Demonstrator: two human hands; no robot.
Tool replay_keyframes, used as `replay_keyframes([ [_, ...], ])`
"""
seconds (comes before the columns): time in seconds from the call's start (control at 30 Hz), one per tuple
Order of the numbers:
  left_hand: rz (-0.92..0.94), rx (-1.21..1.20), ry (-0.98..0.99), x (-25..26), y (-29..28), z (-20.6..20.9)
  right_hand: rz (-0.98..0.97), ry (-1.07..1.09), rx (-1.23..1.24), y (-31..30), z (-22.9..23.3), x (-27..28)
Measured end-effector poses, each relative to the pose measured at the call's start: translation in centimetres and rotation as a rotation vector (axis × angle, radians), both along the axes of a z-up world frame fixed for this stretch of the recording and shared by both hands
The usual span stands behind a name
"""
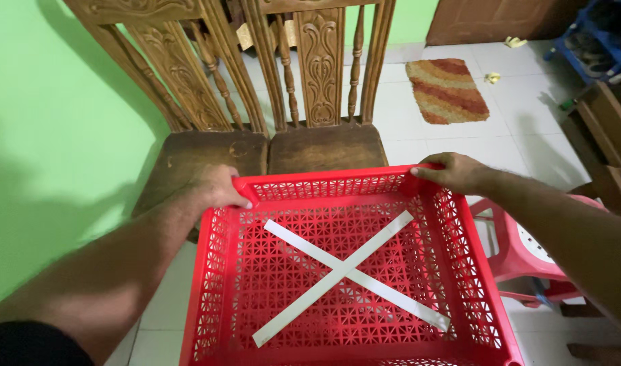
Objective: The person assembles a stack of red plastic baskets by inserting white plastic corner connectors into the basket edges. They lift and stack the baskets, then secure each corner with the connectors to form a stable unit.
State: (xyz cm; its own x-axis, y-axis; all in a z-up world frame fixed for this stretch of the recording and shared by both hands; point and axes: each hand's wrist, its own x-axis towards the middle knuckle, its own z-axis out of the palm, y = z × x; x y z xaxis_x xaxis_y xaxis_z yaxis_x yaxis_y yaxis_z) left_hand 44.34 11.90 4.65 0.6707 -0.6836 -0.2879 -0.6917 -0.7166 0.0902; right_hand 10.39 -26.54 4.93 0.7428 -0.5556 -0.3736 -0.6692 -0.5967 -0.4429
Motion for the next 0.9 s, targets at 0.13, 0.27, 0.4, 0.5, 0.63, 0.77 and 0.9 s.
replay_keyframes([
  [0.13, 0.046, -0.076, 0.026, 0.7, 2.3, -1.0, 0.093, 0.03, 0.024, -0.2, -0.7, 0.8],
  [0.27, 0.086, -0.125, 0.115, 0.9, 2.0, -1.9, 0.141, 0.083, -0.03, -1.0, -0.4, 1.5],
  [0.4, 0.184, -0.381, 0.572, 2.0, 2.2, -2.3, 0.186, 0.137, -0.015, -1.5, -0.3, 2.0],
  [0.5, 0.233, -0.347, 0.699, 3.8, 2.0, -2.5, 0.157, 0.169, 0.022, -1.9, 0.0, 2.6],
  [0.63, 0.313, -0.368, 0.827, 5.1, 1.6, -2.8, -0.011, 0.04, 0.355, -1.6, 0.1, 1.5],
  [0.77, 0.378, -0.481, 1.051, 4.6, 2.3, -2.9, -0.413, -0.251, 0.858, 0.4, -0.6, -0.8],
  [0.9, 0.537, -0.606, 1.349, 2.7, 3.7, -3.6, -0.625, -0.285, 1.03, 2.4, -1.0, -1.8],
])
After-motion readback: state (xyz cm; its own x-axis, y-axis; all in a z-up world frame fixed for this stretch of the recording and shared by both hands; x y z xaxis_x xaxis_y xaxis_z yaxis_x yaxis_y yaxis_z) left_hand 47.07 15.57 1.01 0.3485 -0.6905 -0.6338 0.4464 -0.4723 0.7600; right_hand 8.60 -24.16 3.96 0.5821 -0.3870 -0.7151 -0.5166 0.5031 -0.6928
